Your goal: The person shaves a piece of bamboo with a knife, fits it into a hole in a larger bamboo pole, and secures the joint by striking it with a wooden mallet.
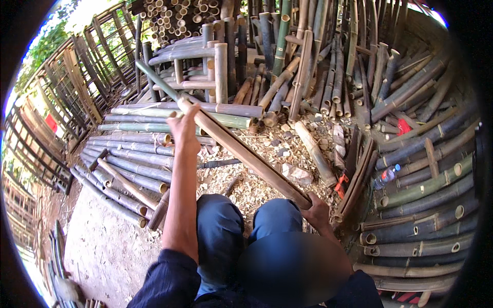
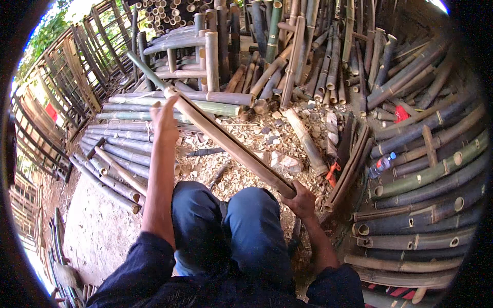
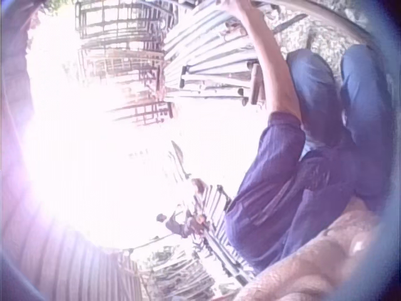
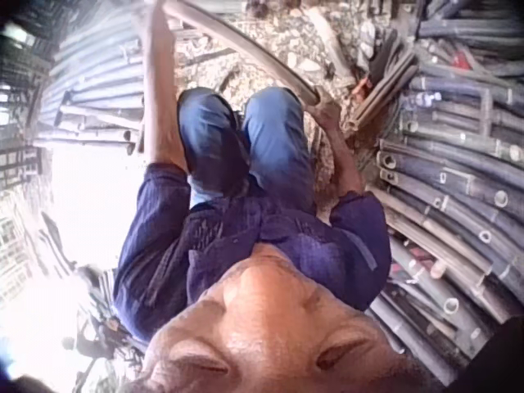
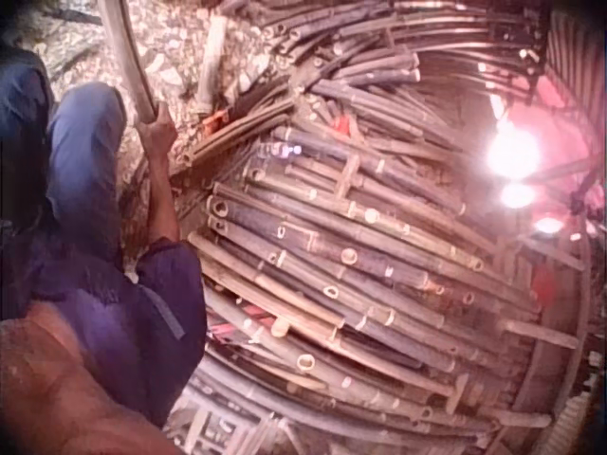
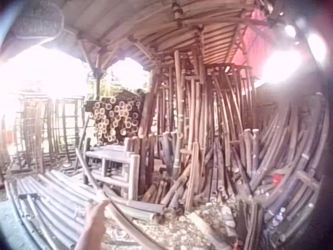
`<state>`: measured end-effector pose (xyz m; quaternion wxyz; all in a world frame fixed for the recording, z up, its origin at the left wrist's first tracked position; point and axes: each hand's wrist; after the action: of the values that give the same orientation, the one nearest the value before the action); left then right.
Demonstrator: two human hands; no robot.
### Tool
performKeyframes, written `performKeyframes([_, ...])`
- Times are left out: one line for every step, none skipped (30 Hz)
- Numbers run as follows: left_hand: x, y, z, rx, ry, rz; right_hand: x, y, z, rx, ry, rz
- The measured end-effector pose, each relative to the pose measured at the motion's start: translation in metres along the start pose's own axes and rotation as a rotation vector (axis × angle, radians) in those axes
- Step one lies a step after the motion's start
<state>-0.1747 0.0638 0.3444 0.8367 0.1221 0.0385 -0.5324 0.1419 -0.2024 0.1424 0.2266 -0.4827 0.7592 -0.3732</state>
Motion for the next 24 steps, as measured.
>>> performKeyframes([0.005, -0.011, 0.011, 0.136, 0.099, 0.002, -0.014, 0.010, -0.003, 0.016, -0.023, 0.032])
performKeyframes([0.016, -0.008, 0.027, 0.089, 0.102, 0.028, -0.029, 0.017, 0.008, 0.109, -0.001, 0.067])
performKeyframes([0.024, -0.014, 0.045, 0.181, 0.156, 0.003, -0.046, 0.027, 0.007, 0.121, -0.012, 0.033])
performKeyframes([0.031, -0.023, 0.061, 0.266, 0.212, -0.018, -0.065, 0.039, 0.003, 0.132, -0.027, -0.007])
performKeyframes([0.038, -0.026, 0.072, 0.335, 0.244, -0.052, -0.086, 0.055, 0.006, 0.149, -0.020, -0.047])
performKeyframes([0.043, -0.024, 0.077, 0.412, 0.265, -0.099, -0.105, 0.063, 0.012, 0.171, 0.002, -0.076])
performKeyframes([0.049, -0.028, 0.086, 0.430, 0.273, -0.126, -0.118, 0.066, 0.002, 0.254, -0.007, -0.112])
performKeyframes([0.055, -0.026, 0.088, 0.379, 0.297, -0.159, -0.127, 0.065, -0.002, 0.348, 0.014, -0.140])
performKeyframes([0.045, -0.037, 0.067, 0.095, 0.586, -0.270, -0.140, 0.073, 0.005, 0.304, -0.001, -0.108])
performKeyframes([0.049, -0.037, 0.072, 0.205, 0.497, -0.286, -0.152, 0.081, 0.020, 0.268, 0.002, -0.071])
performKeyframes([0.052, -0.043, 0.081, 0.224, 0.448, -0.296, -0.161, 0.082, 0.009, 0.302, 0.015, -0.193])
performKeyframes([0.049, -0.052, 0.089, 0.236, 0.427, -0.315, -0.169, 0.089, 0.003, 0.333, 0.080, -0.206])
performKeyframes([0.048, -0.057, 0.092, 0.174, 0.452, -0.287, -0.171, 0.091, -0.017, 0.382, 0.120, -0.282])
performKeyframes([0.041, -0.062, 0.090, 0.113, 0.461, -0.323, -0.173, 0.099, -0.005, 0.333, 0.037, -0.138])
performKeyframes([0.035, -0.061, 0.083, 0.130, 0.446, -0.365, -0.171, 0.099, 0.005, 0.288, -0.053, -0.004])
performKeyframes([0.031, -0.058, 0.077, 0.145, 0.431, -0.403, -0.167, 0.092, 0.022, 0.196, 0.036, 0.061])
performKeyframes([0.025, -0.065, 0.072, 0.099, 0.406, -0.398, -0.162, 0.080, 0.011, 0.092, 0.096, 0.106])
performKeyframes([0.022, -0.070, 0.072, 0.061, 0.384, -0.391, -0.159, 0.066, 0.007, -0.009, 0.154, 0.158])
performKeyframes([0.022, -0.069, 0.071, 0.037, 0.357, -0.393, -0.153, 0.051, 0.029, -0.093, 0.185, 0.377])
performKeyframes([0.024, -0.065, 0.071, 0.011, 0.361, -0.401, -0.143, 0.030, 0.069, -0.172, 0.216, 0.601])
performKeyframes([0.027, -0.058, 0.071, 0.002, 0.358, -0.423, -0.131, 0.004, 0.134, -0.527, 0.319, 0.559])
performKeyframes([0.026, -0.064, 0.071, -0.059, 0.371, -0.410, -0.116, -0.018, 0.146, -0.429, 0.625, 0.491])
performKeyframes([0.025, -0.064, 0.071, -0.061, 0.380, -0.433, -0.093, -0.039, 0.188, -0.284, 0.769, 0.515])
performKeyframes([0.025, -0.063, 0.071, -0.083, 0.386, -0.429, -0.084, -0.039, 0.199, -0.174, 0.874, 0.503])
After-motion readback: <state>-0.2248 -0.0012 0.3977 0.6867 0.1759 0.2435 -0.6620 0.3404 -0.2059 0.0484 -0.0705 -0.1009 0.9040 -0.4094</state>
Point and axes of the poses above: each hand's wrist, its own x-axis away from the middle knuckle, its own y-axis out of the palm, z = x × y, and after that the axes turned 12 degrees about y, right-handed
